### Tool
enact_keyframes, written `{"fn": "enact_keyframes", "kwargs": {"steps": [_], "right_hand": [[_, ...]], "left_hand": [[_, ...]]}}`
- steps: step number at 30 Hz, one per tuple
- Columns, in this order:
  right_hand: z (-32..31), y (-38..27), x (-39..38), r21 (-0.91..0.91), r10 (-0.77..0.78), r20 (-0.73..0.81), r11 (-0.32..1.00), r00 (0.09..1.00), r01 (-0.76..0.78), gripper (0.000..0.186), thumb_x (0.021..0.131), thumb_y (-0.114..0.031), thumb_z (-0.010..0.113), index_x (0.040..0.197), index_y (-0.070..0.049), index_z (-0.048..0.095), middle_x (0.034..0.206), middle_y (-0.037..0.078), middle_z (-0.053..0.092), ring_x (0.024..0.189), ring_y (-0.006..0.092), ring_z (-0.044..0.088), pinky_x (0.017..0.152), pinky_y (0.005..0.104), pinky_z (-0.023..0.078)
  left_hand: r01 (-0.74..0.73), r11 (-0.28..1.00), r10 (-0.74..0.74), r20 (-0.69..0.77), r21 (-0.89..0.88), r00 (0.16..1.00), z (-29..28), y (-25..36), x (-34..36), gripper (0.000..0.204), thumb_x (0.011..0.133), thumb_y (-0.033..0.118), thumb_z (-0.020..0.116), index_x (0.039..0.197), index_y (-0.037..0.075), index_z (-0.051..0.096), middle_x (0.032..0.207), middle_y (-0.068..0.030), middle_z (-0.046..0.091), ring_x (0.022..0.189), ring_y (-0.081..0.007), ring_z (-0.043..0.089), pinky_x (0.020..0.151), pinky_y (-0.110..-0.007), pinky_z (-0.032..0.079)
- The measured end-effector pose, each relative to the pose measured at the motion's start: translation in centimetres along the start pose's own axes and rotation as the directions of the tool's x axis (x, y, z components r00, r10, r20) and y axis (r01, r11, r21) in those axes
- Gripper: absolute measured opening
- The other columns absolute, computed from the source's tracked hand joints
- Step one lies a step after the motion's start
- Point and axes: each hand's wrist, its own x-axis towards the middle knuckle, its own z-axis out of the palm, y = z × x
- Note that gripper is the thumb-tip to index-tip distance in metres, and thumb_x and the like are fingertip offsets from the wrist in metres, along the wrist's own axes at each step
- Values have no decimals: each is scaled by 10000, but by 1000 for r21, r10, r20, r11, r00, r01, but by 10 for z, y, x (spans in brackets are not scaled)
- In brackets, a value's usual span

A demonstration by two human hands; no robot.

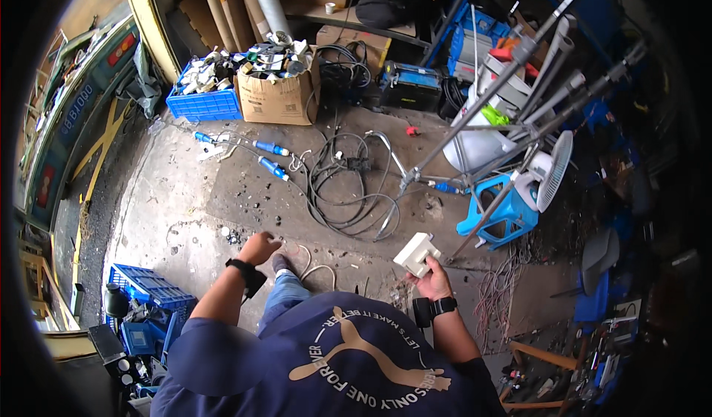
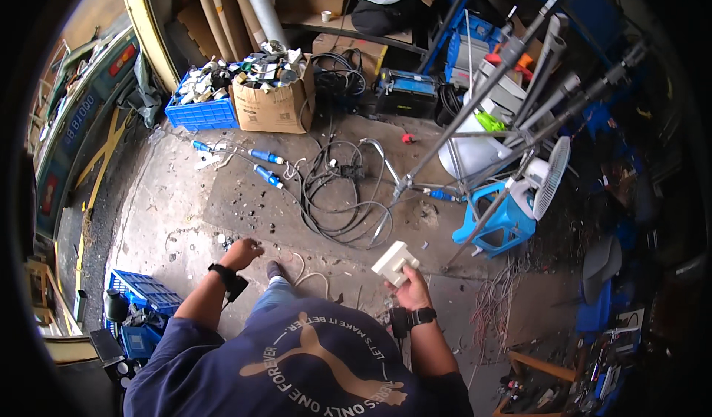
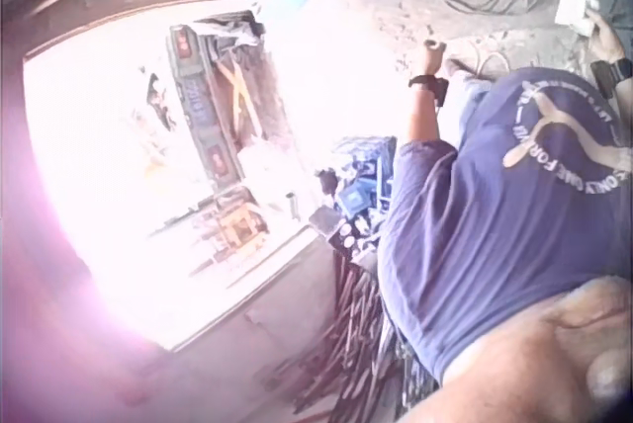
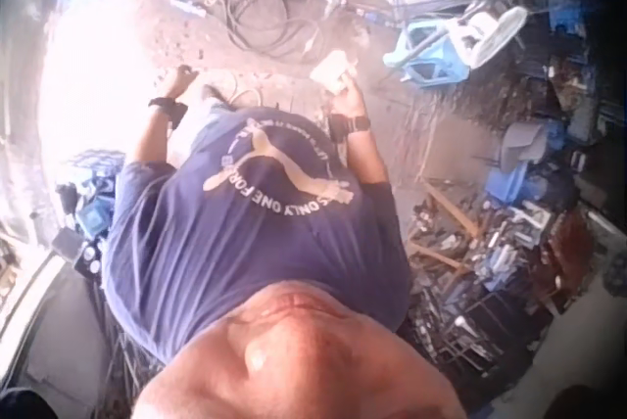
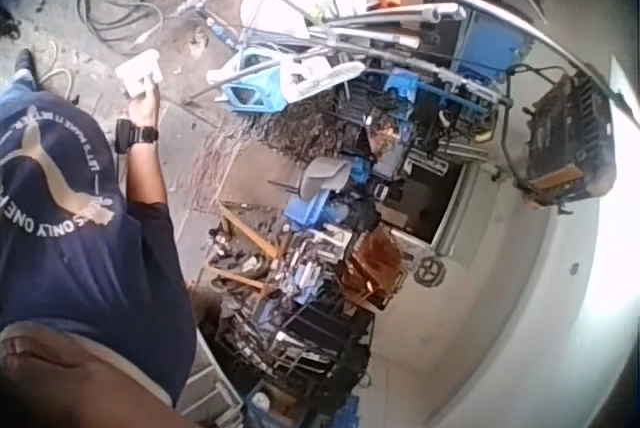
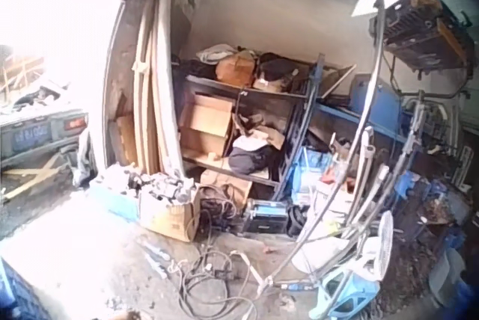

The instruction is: The person walks through a cluttered workshop and sits at a workbench to repair a blue and white electronic device. They use a screwdriver to unscrew a terminal block, remove a yellow wire, and then reinsert and tighten the wire back into the block.

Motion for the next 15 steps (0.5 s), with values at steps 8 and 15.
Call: {"fn": "enact_keyframes", "kwargs": {"steps": [8, 15], "right_hand": [[58, 58, 87, -29, 68, -359, 996, 931, -84, 383, 855, -334, 594, 1168, -119, 540, 1037, 71, 610, 878, 229, 604, 636, 376, 533], [140, 63, 181, -133, 151, -285, 972, 947, -195, 346, 855, -330, 613, 1122, -114, 569, 1002, 59, 622, 870, 217, 620, 631, 365, 542]], "left_hand": [[343, 923, -377, 230, 173, 897, -24, -249, -67, 436, 773, 392, 619, 801, -39, 680, 927, -237, 652, 907, -393, 613, 827, -430, 476], [721, 457, -749, 212, -521, 628, -65, -297, -84, 349, 823, 249, 599, 1043, -20, 616, 786, -109, 648, 558, -223, 633, 459, -325, 495]]}}
